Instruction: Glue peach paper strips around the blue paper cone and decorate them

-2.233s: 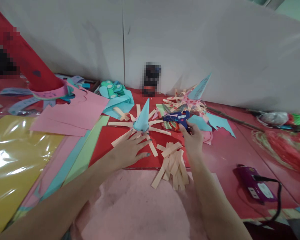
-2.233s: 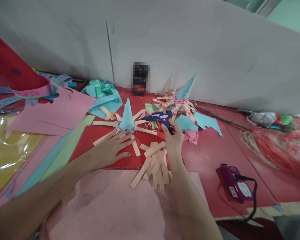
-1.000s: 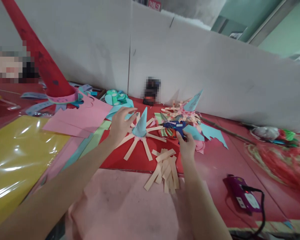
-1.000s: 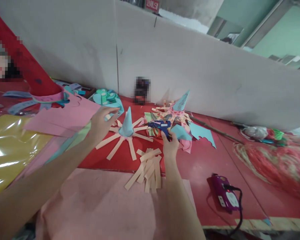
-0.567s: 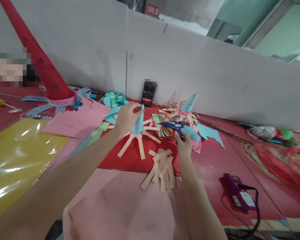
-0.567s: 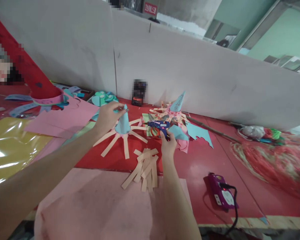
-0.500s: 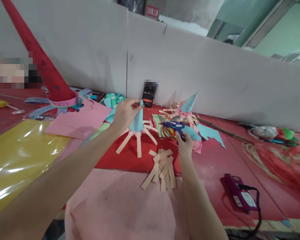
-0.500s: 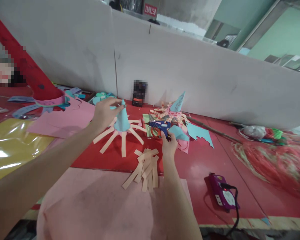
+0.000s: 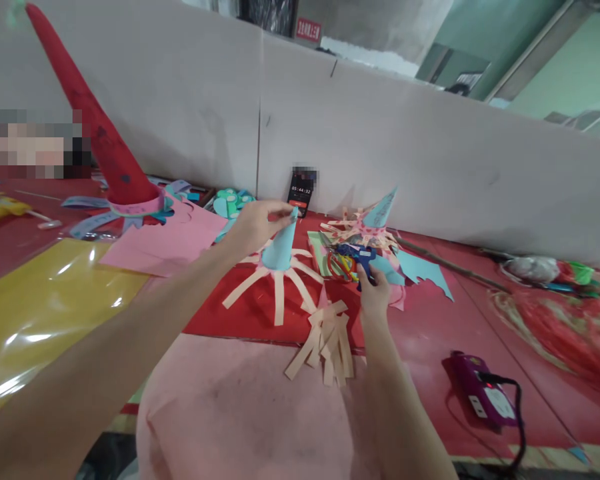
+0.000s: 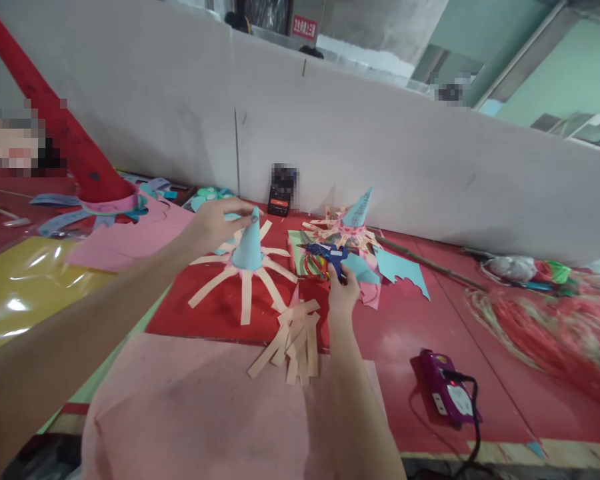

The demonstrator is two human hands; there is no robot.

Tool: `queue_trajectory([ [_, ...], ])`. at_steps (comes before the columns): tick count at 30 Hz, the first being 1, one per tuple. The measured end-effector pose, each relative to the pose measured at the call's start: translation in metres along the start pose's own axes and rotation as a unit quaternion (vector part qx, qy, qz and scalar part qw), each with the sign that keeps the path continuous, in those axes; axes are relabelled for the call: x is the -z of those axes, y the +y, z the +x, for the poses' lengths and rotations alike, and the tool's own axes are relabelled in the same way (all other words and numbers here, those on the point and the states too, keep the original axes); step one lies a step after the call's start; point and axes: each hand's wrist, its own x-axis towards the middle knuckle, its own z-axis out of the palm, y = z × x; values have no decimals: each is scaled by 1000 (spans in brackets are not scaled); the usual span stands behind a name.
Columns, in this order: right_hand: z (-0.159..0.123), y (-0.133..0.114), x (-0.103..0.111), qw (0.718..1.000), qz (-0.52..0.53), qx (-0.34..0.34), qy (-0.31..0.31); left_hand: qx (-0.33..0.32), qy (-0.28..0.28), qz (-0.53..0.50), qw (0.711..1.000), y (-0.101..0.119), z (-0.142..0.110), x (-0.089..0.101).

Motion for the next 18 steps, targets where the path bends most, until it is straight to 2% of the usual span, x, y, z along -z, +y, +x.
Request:
queue_trajectory([
  [7, -5, -9, -2, 1000, -2, -2, -15, 41, -69, 26, 996, -27, -12, -20],
  [9, -8, -13, -2, 999, -18, 24, -22, 45, -67, 3, 997, -31, -13, -21],
  [11, -12, -17, -3, 995, -42, 80, -29, 40, -59, -17, 997, -34, -14, -21],
  [13, -17, -21, -4, 985, -61, 152, -51, 18, -35, -17, 999, -35, -16, -20],
  [15, -22, -22, -6, 972, -71, 206, -85, -12, 16, 4, 1000, -34, -21, -18],
  [18, -29, -22, -10, 960, -80, 233, -131, -16, 106, 41, 993, -35, -39, -17],
])
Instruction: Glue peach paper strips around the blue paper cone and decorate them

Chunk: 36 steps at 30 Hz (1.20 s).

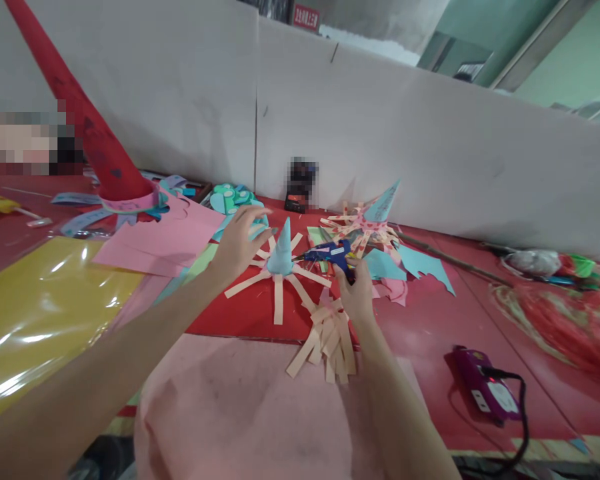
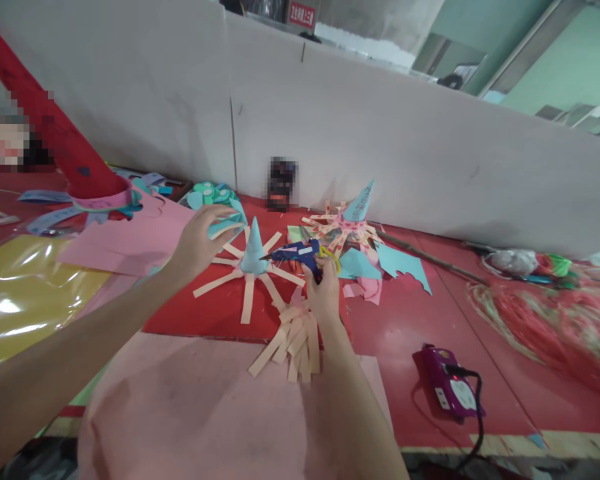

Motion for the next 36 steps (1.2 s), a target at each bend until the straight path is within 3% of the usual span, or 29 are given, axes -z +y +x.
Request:
queue_trajectory([
  [3, -4, -2, -4, 999, 3, -13, -53, 51, 0, 15, 999, -9, -27, -1],
  [8, -7, -4, -5, 992, -12, -71, -99, 106, -129, -22, 986, -31, -64, -18],
  [12, -6, -10, -4, 987, -27, -119, -105, 144, -181, -39, 972, -35, -70, -29],
  [16, -6, -21, -4, 973, -95, -175, -113, 126, -218, -27, 967, -33, -71, -31],
  [22, -10, -23, -6, 974, -162, -127, -91, 105, -261, -13, 959, -28, -70, -24],
  [30, -12, -17, -6, 990, -129, -10, -49, 85, -270, -74, 956, -29, -71, -23],
  [36, -12, -15, -4, 992, -114, -49, -14, 135, -273, -33, 952, -27, -71, -25],
])
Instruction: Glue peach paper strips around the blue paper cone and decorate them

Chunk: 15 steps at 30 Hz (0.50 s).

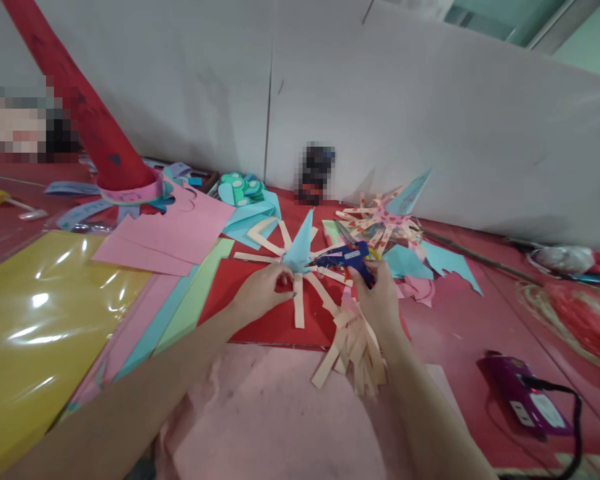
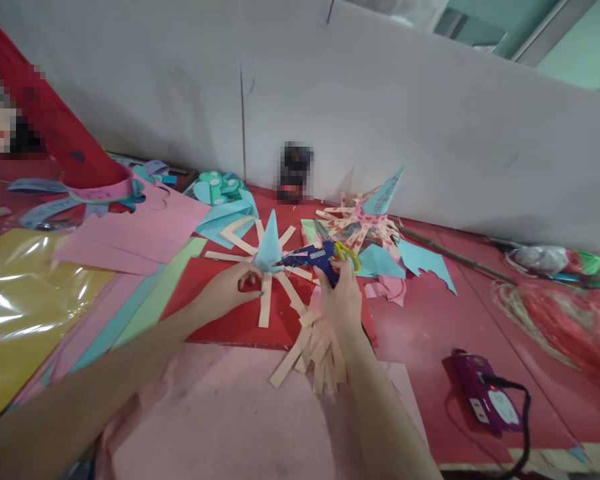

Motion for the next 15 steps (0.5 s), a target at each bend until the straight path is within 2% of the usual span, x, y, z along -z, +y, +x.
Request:
queue_trajectory([
  [4, 1, 2, -1, 999, 26, -27, -6, 39, 18, 2, 999, 1, 1, -4],
  [11, 2, 3, -2, 999, 28, -39, -11, -6, 9, 61, 998, 3, 2, -4],
  [15, 1, 4, -3, 998, 31, -45, -15, -11, 12, 47, 999, 2, 1, -4],
])
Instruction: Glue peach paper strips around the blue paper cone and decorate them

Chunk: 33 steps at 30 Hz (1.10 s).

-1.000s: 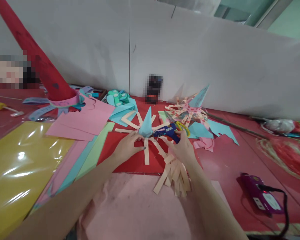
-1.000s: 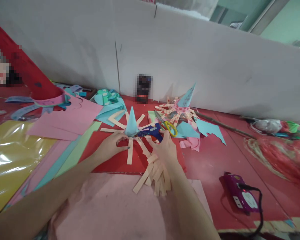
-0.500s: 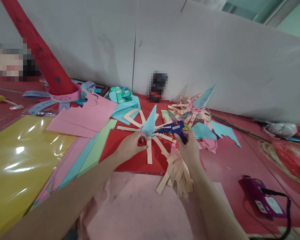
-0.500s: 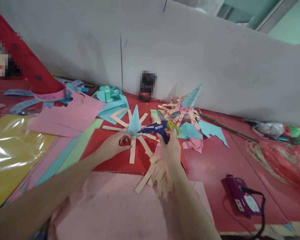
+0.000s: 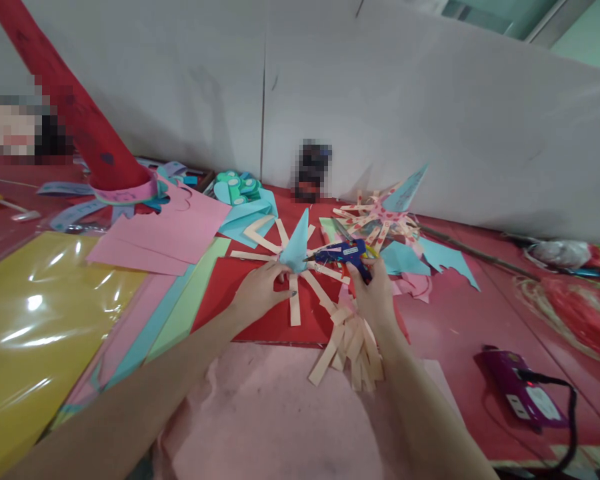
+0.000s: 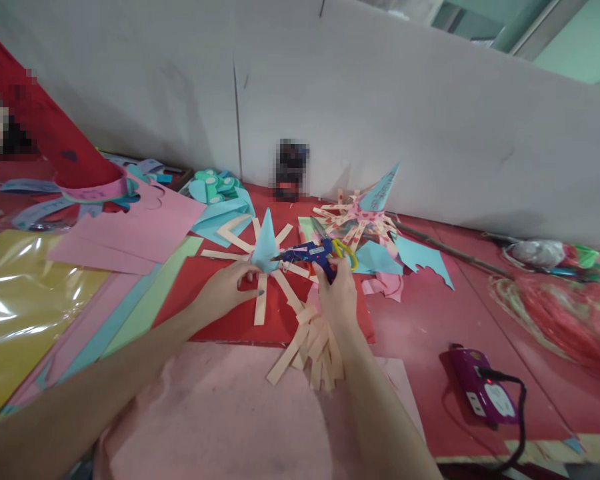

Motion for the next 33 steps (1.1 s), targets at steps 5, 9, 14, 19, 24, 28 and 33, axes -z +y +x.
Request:
queue_trajectory([
  [5, 0, -1, 0, 1000, -1, -1, -8, -9, 2, -28, 1000, 0, -1, 0],
  [9, 1, -5, 4, 1000, 6, 27, 9, -13, -13, -28, 999, 2, -2, 0],
  [14, -1, -10, 5, 993, -11, 118, 16, -22, -12, -42, 999, 5, -2, 1],
  [19, -4, -14, 4, 984, -30, 177, -3, -18, -18, -36, 999, 3, -2, 0],
  [24, -5, -17, 6, 975, -55, 214, -20, -11, -18, -25, 999, 1, -1, -2],
  [28, -7, -18, 4, 970, -58, 236, -9, 3, -26, -29, 999, 1, -1, -1],
  [33, -7, -16, 2, 971, -65, 230, 0, 8, -28, -37, 999, 4, 0, 1],
])
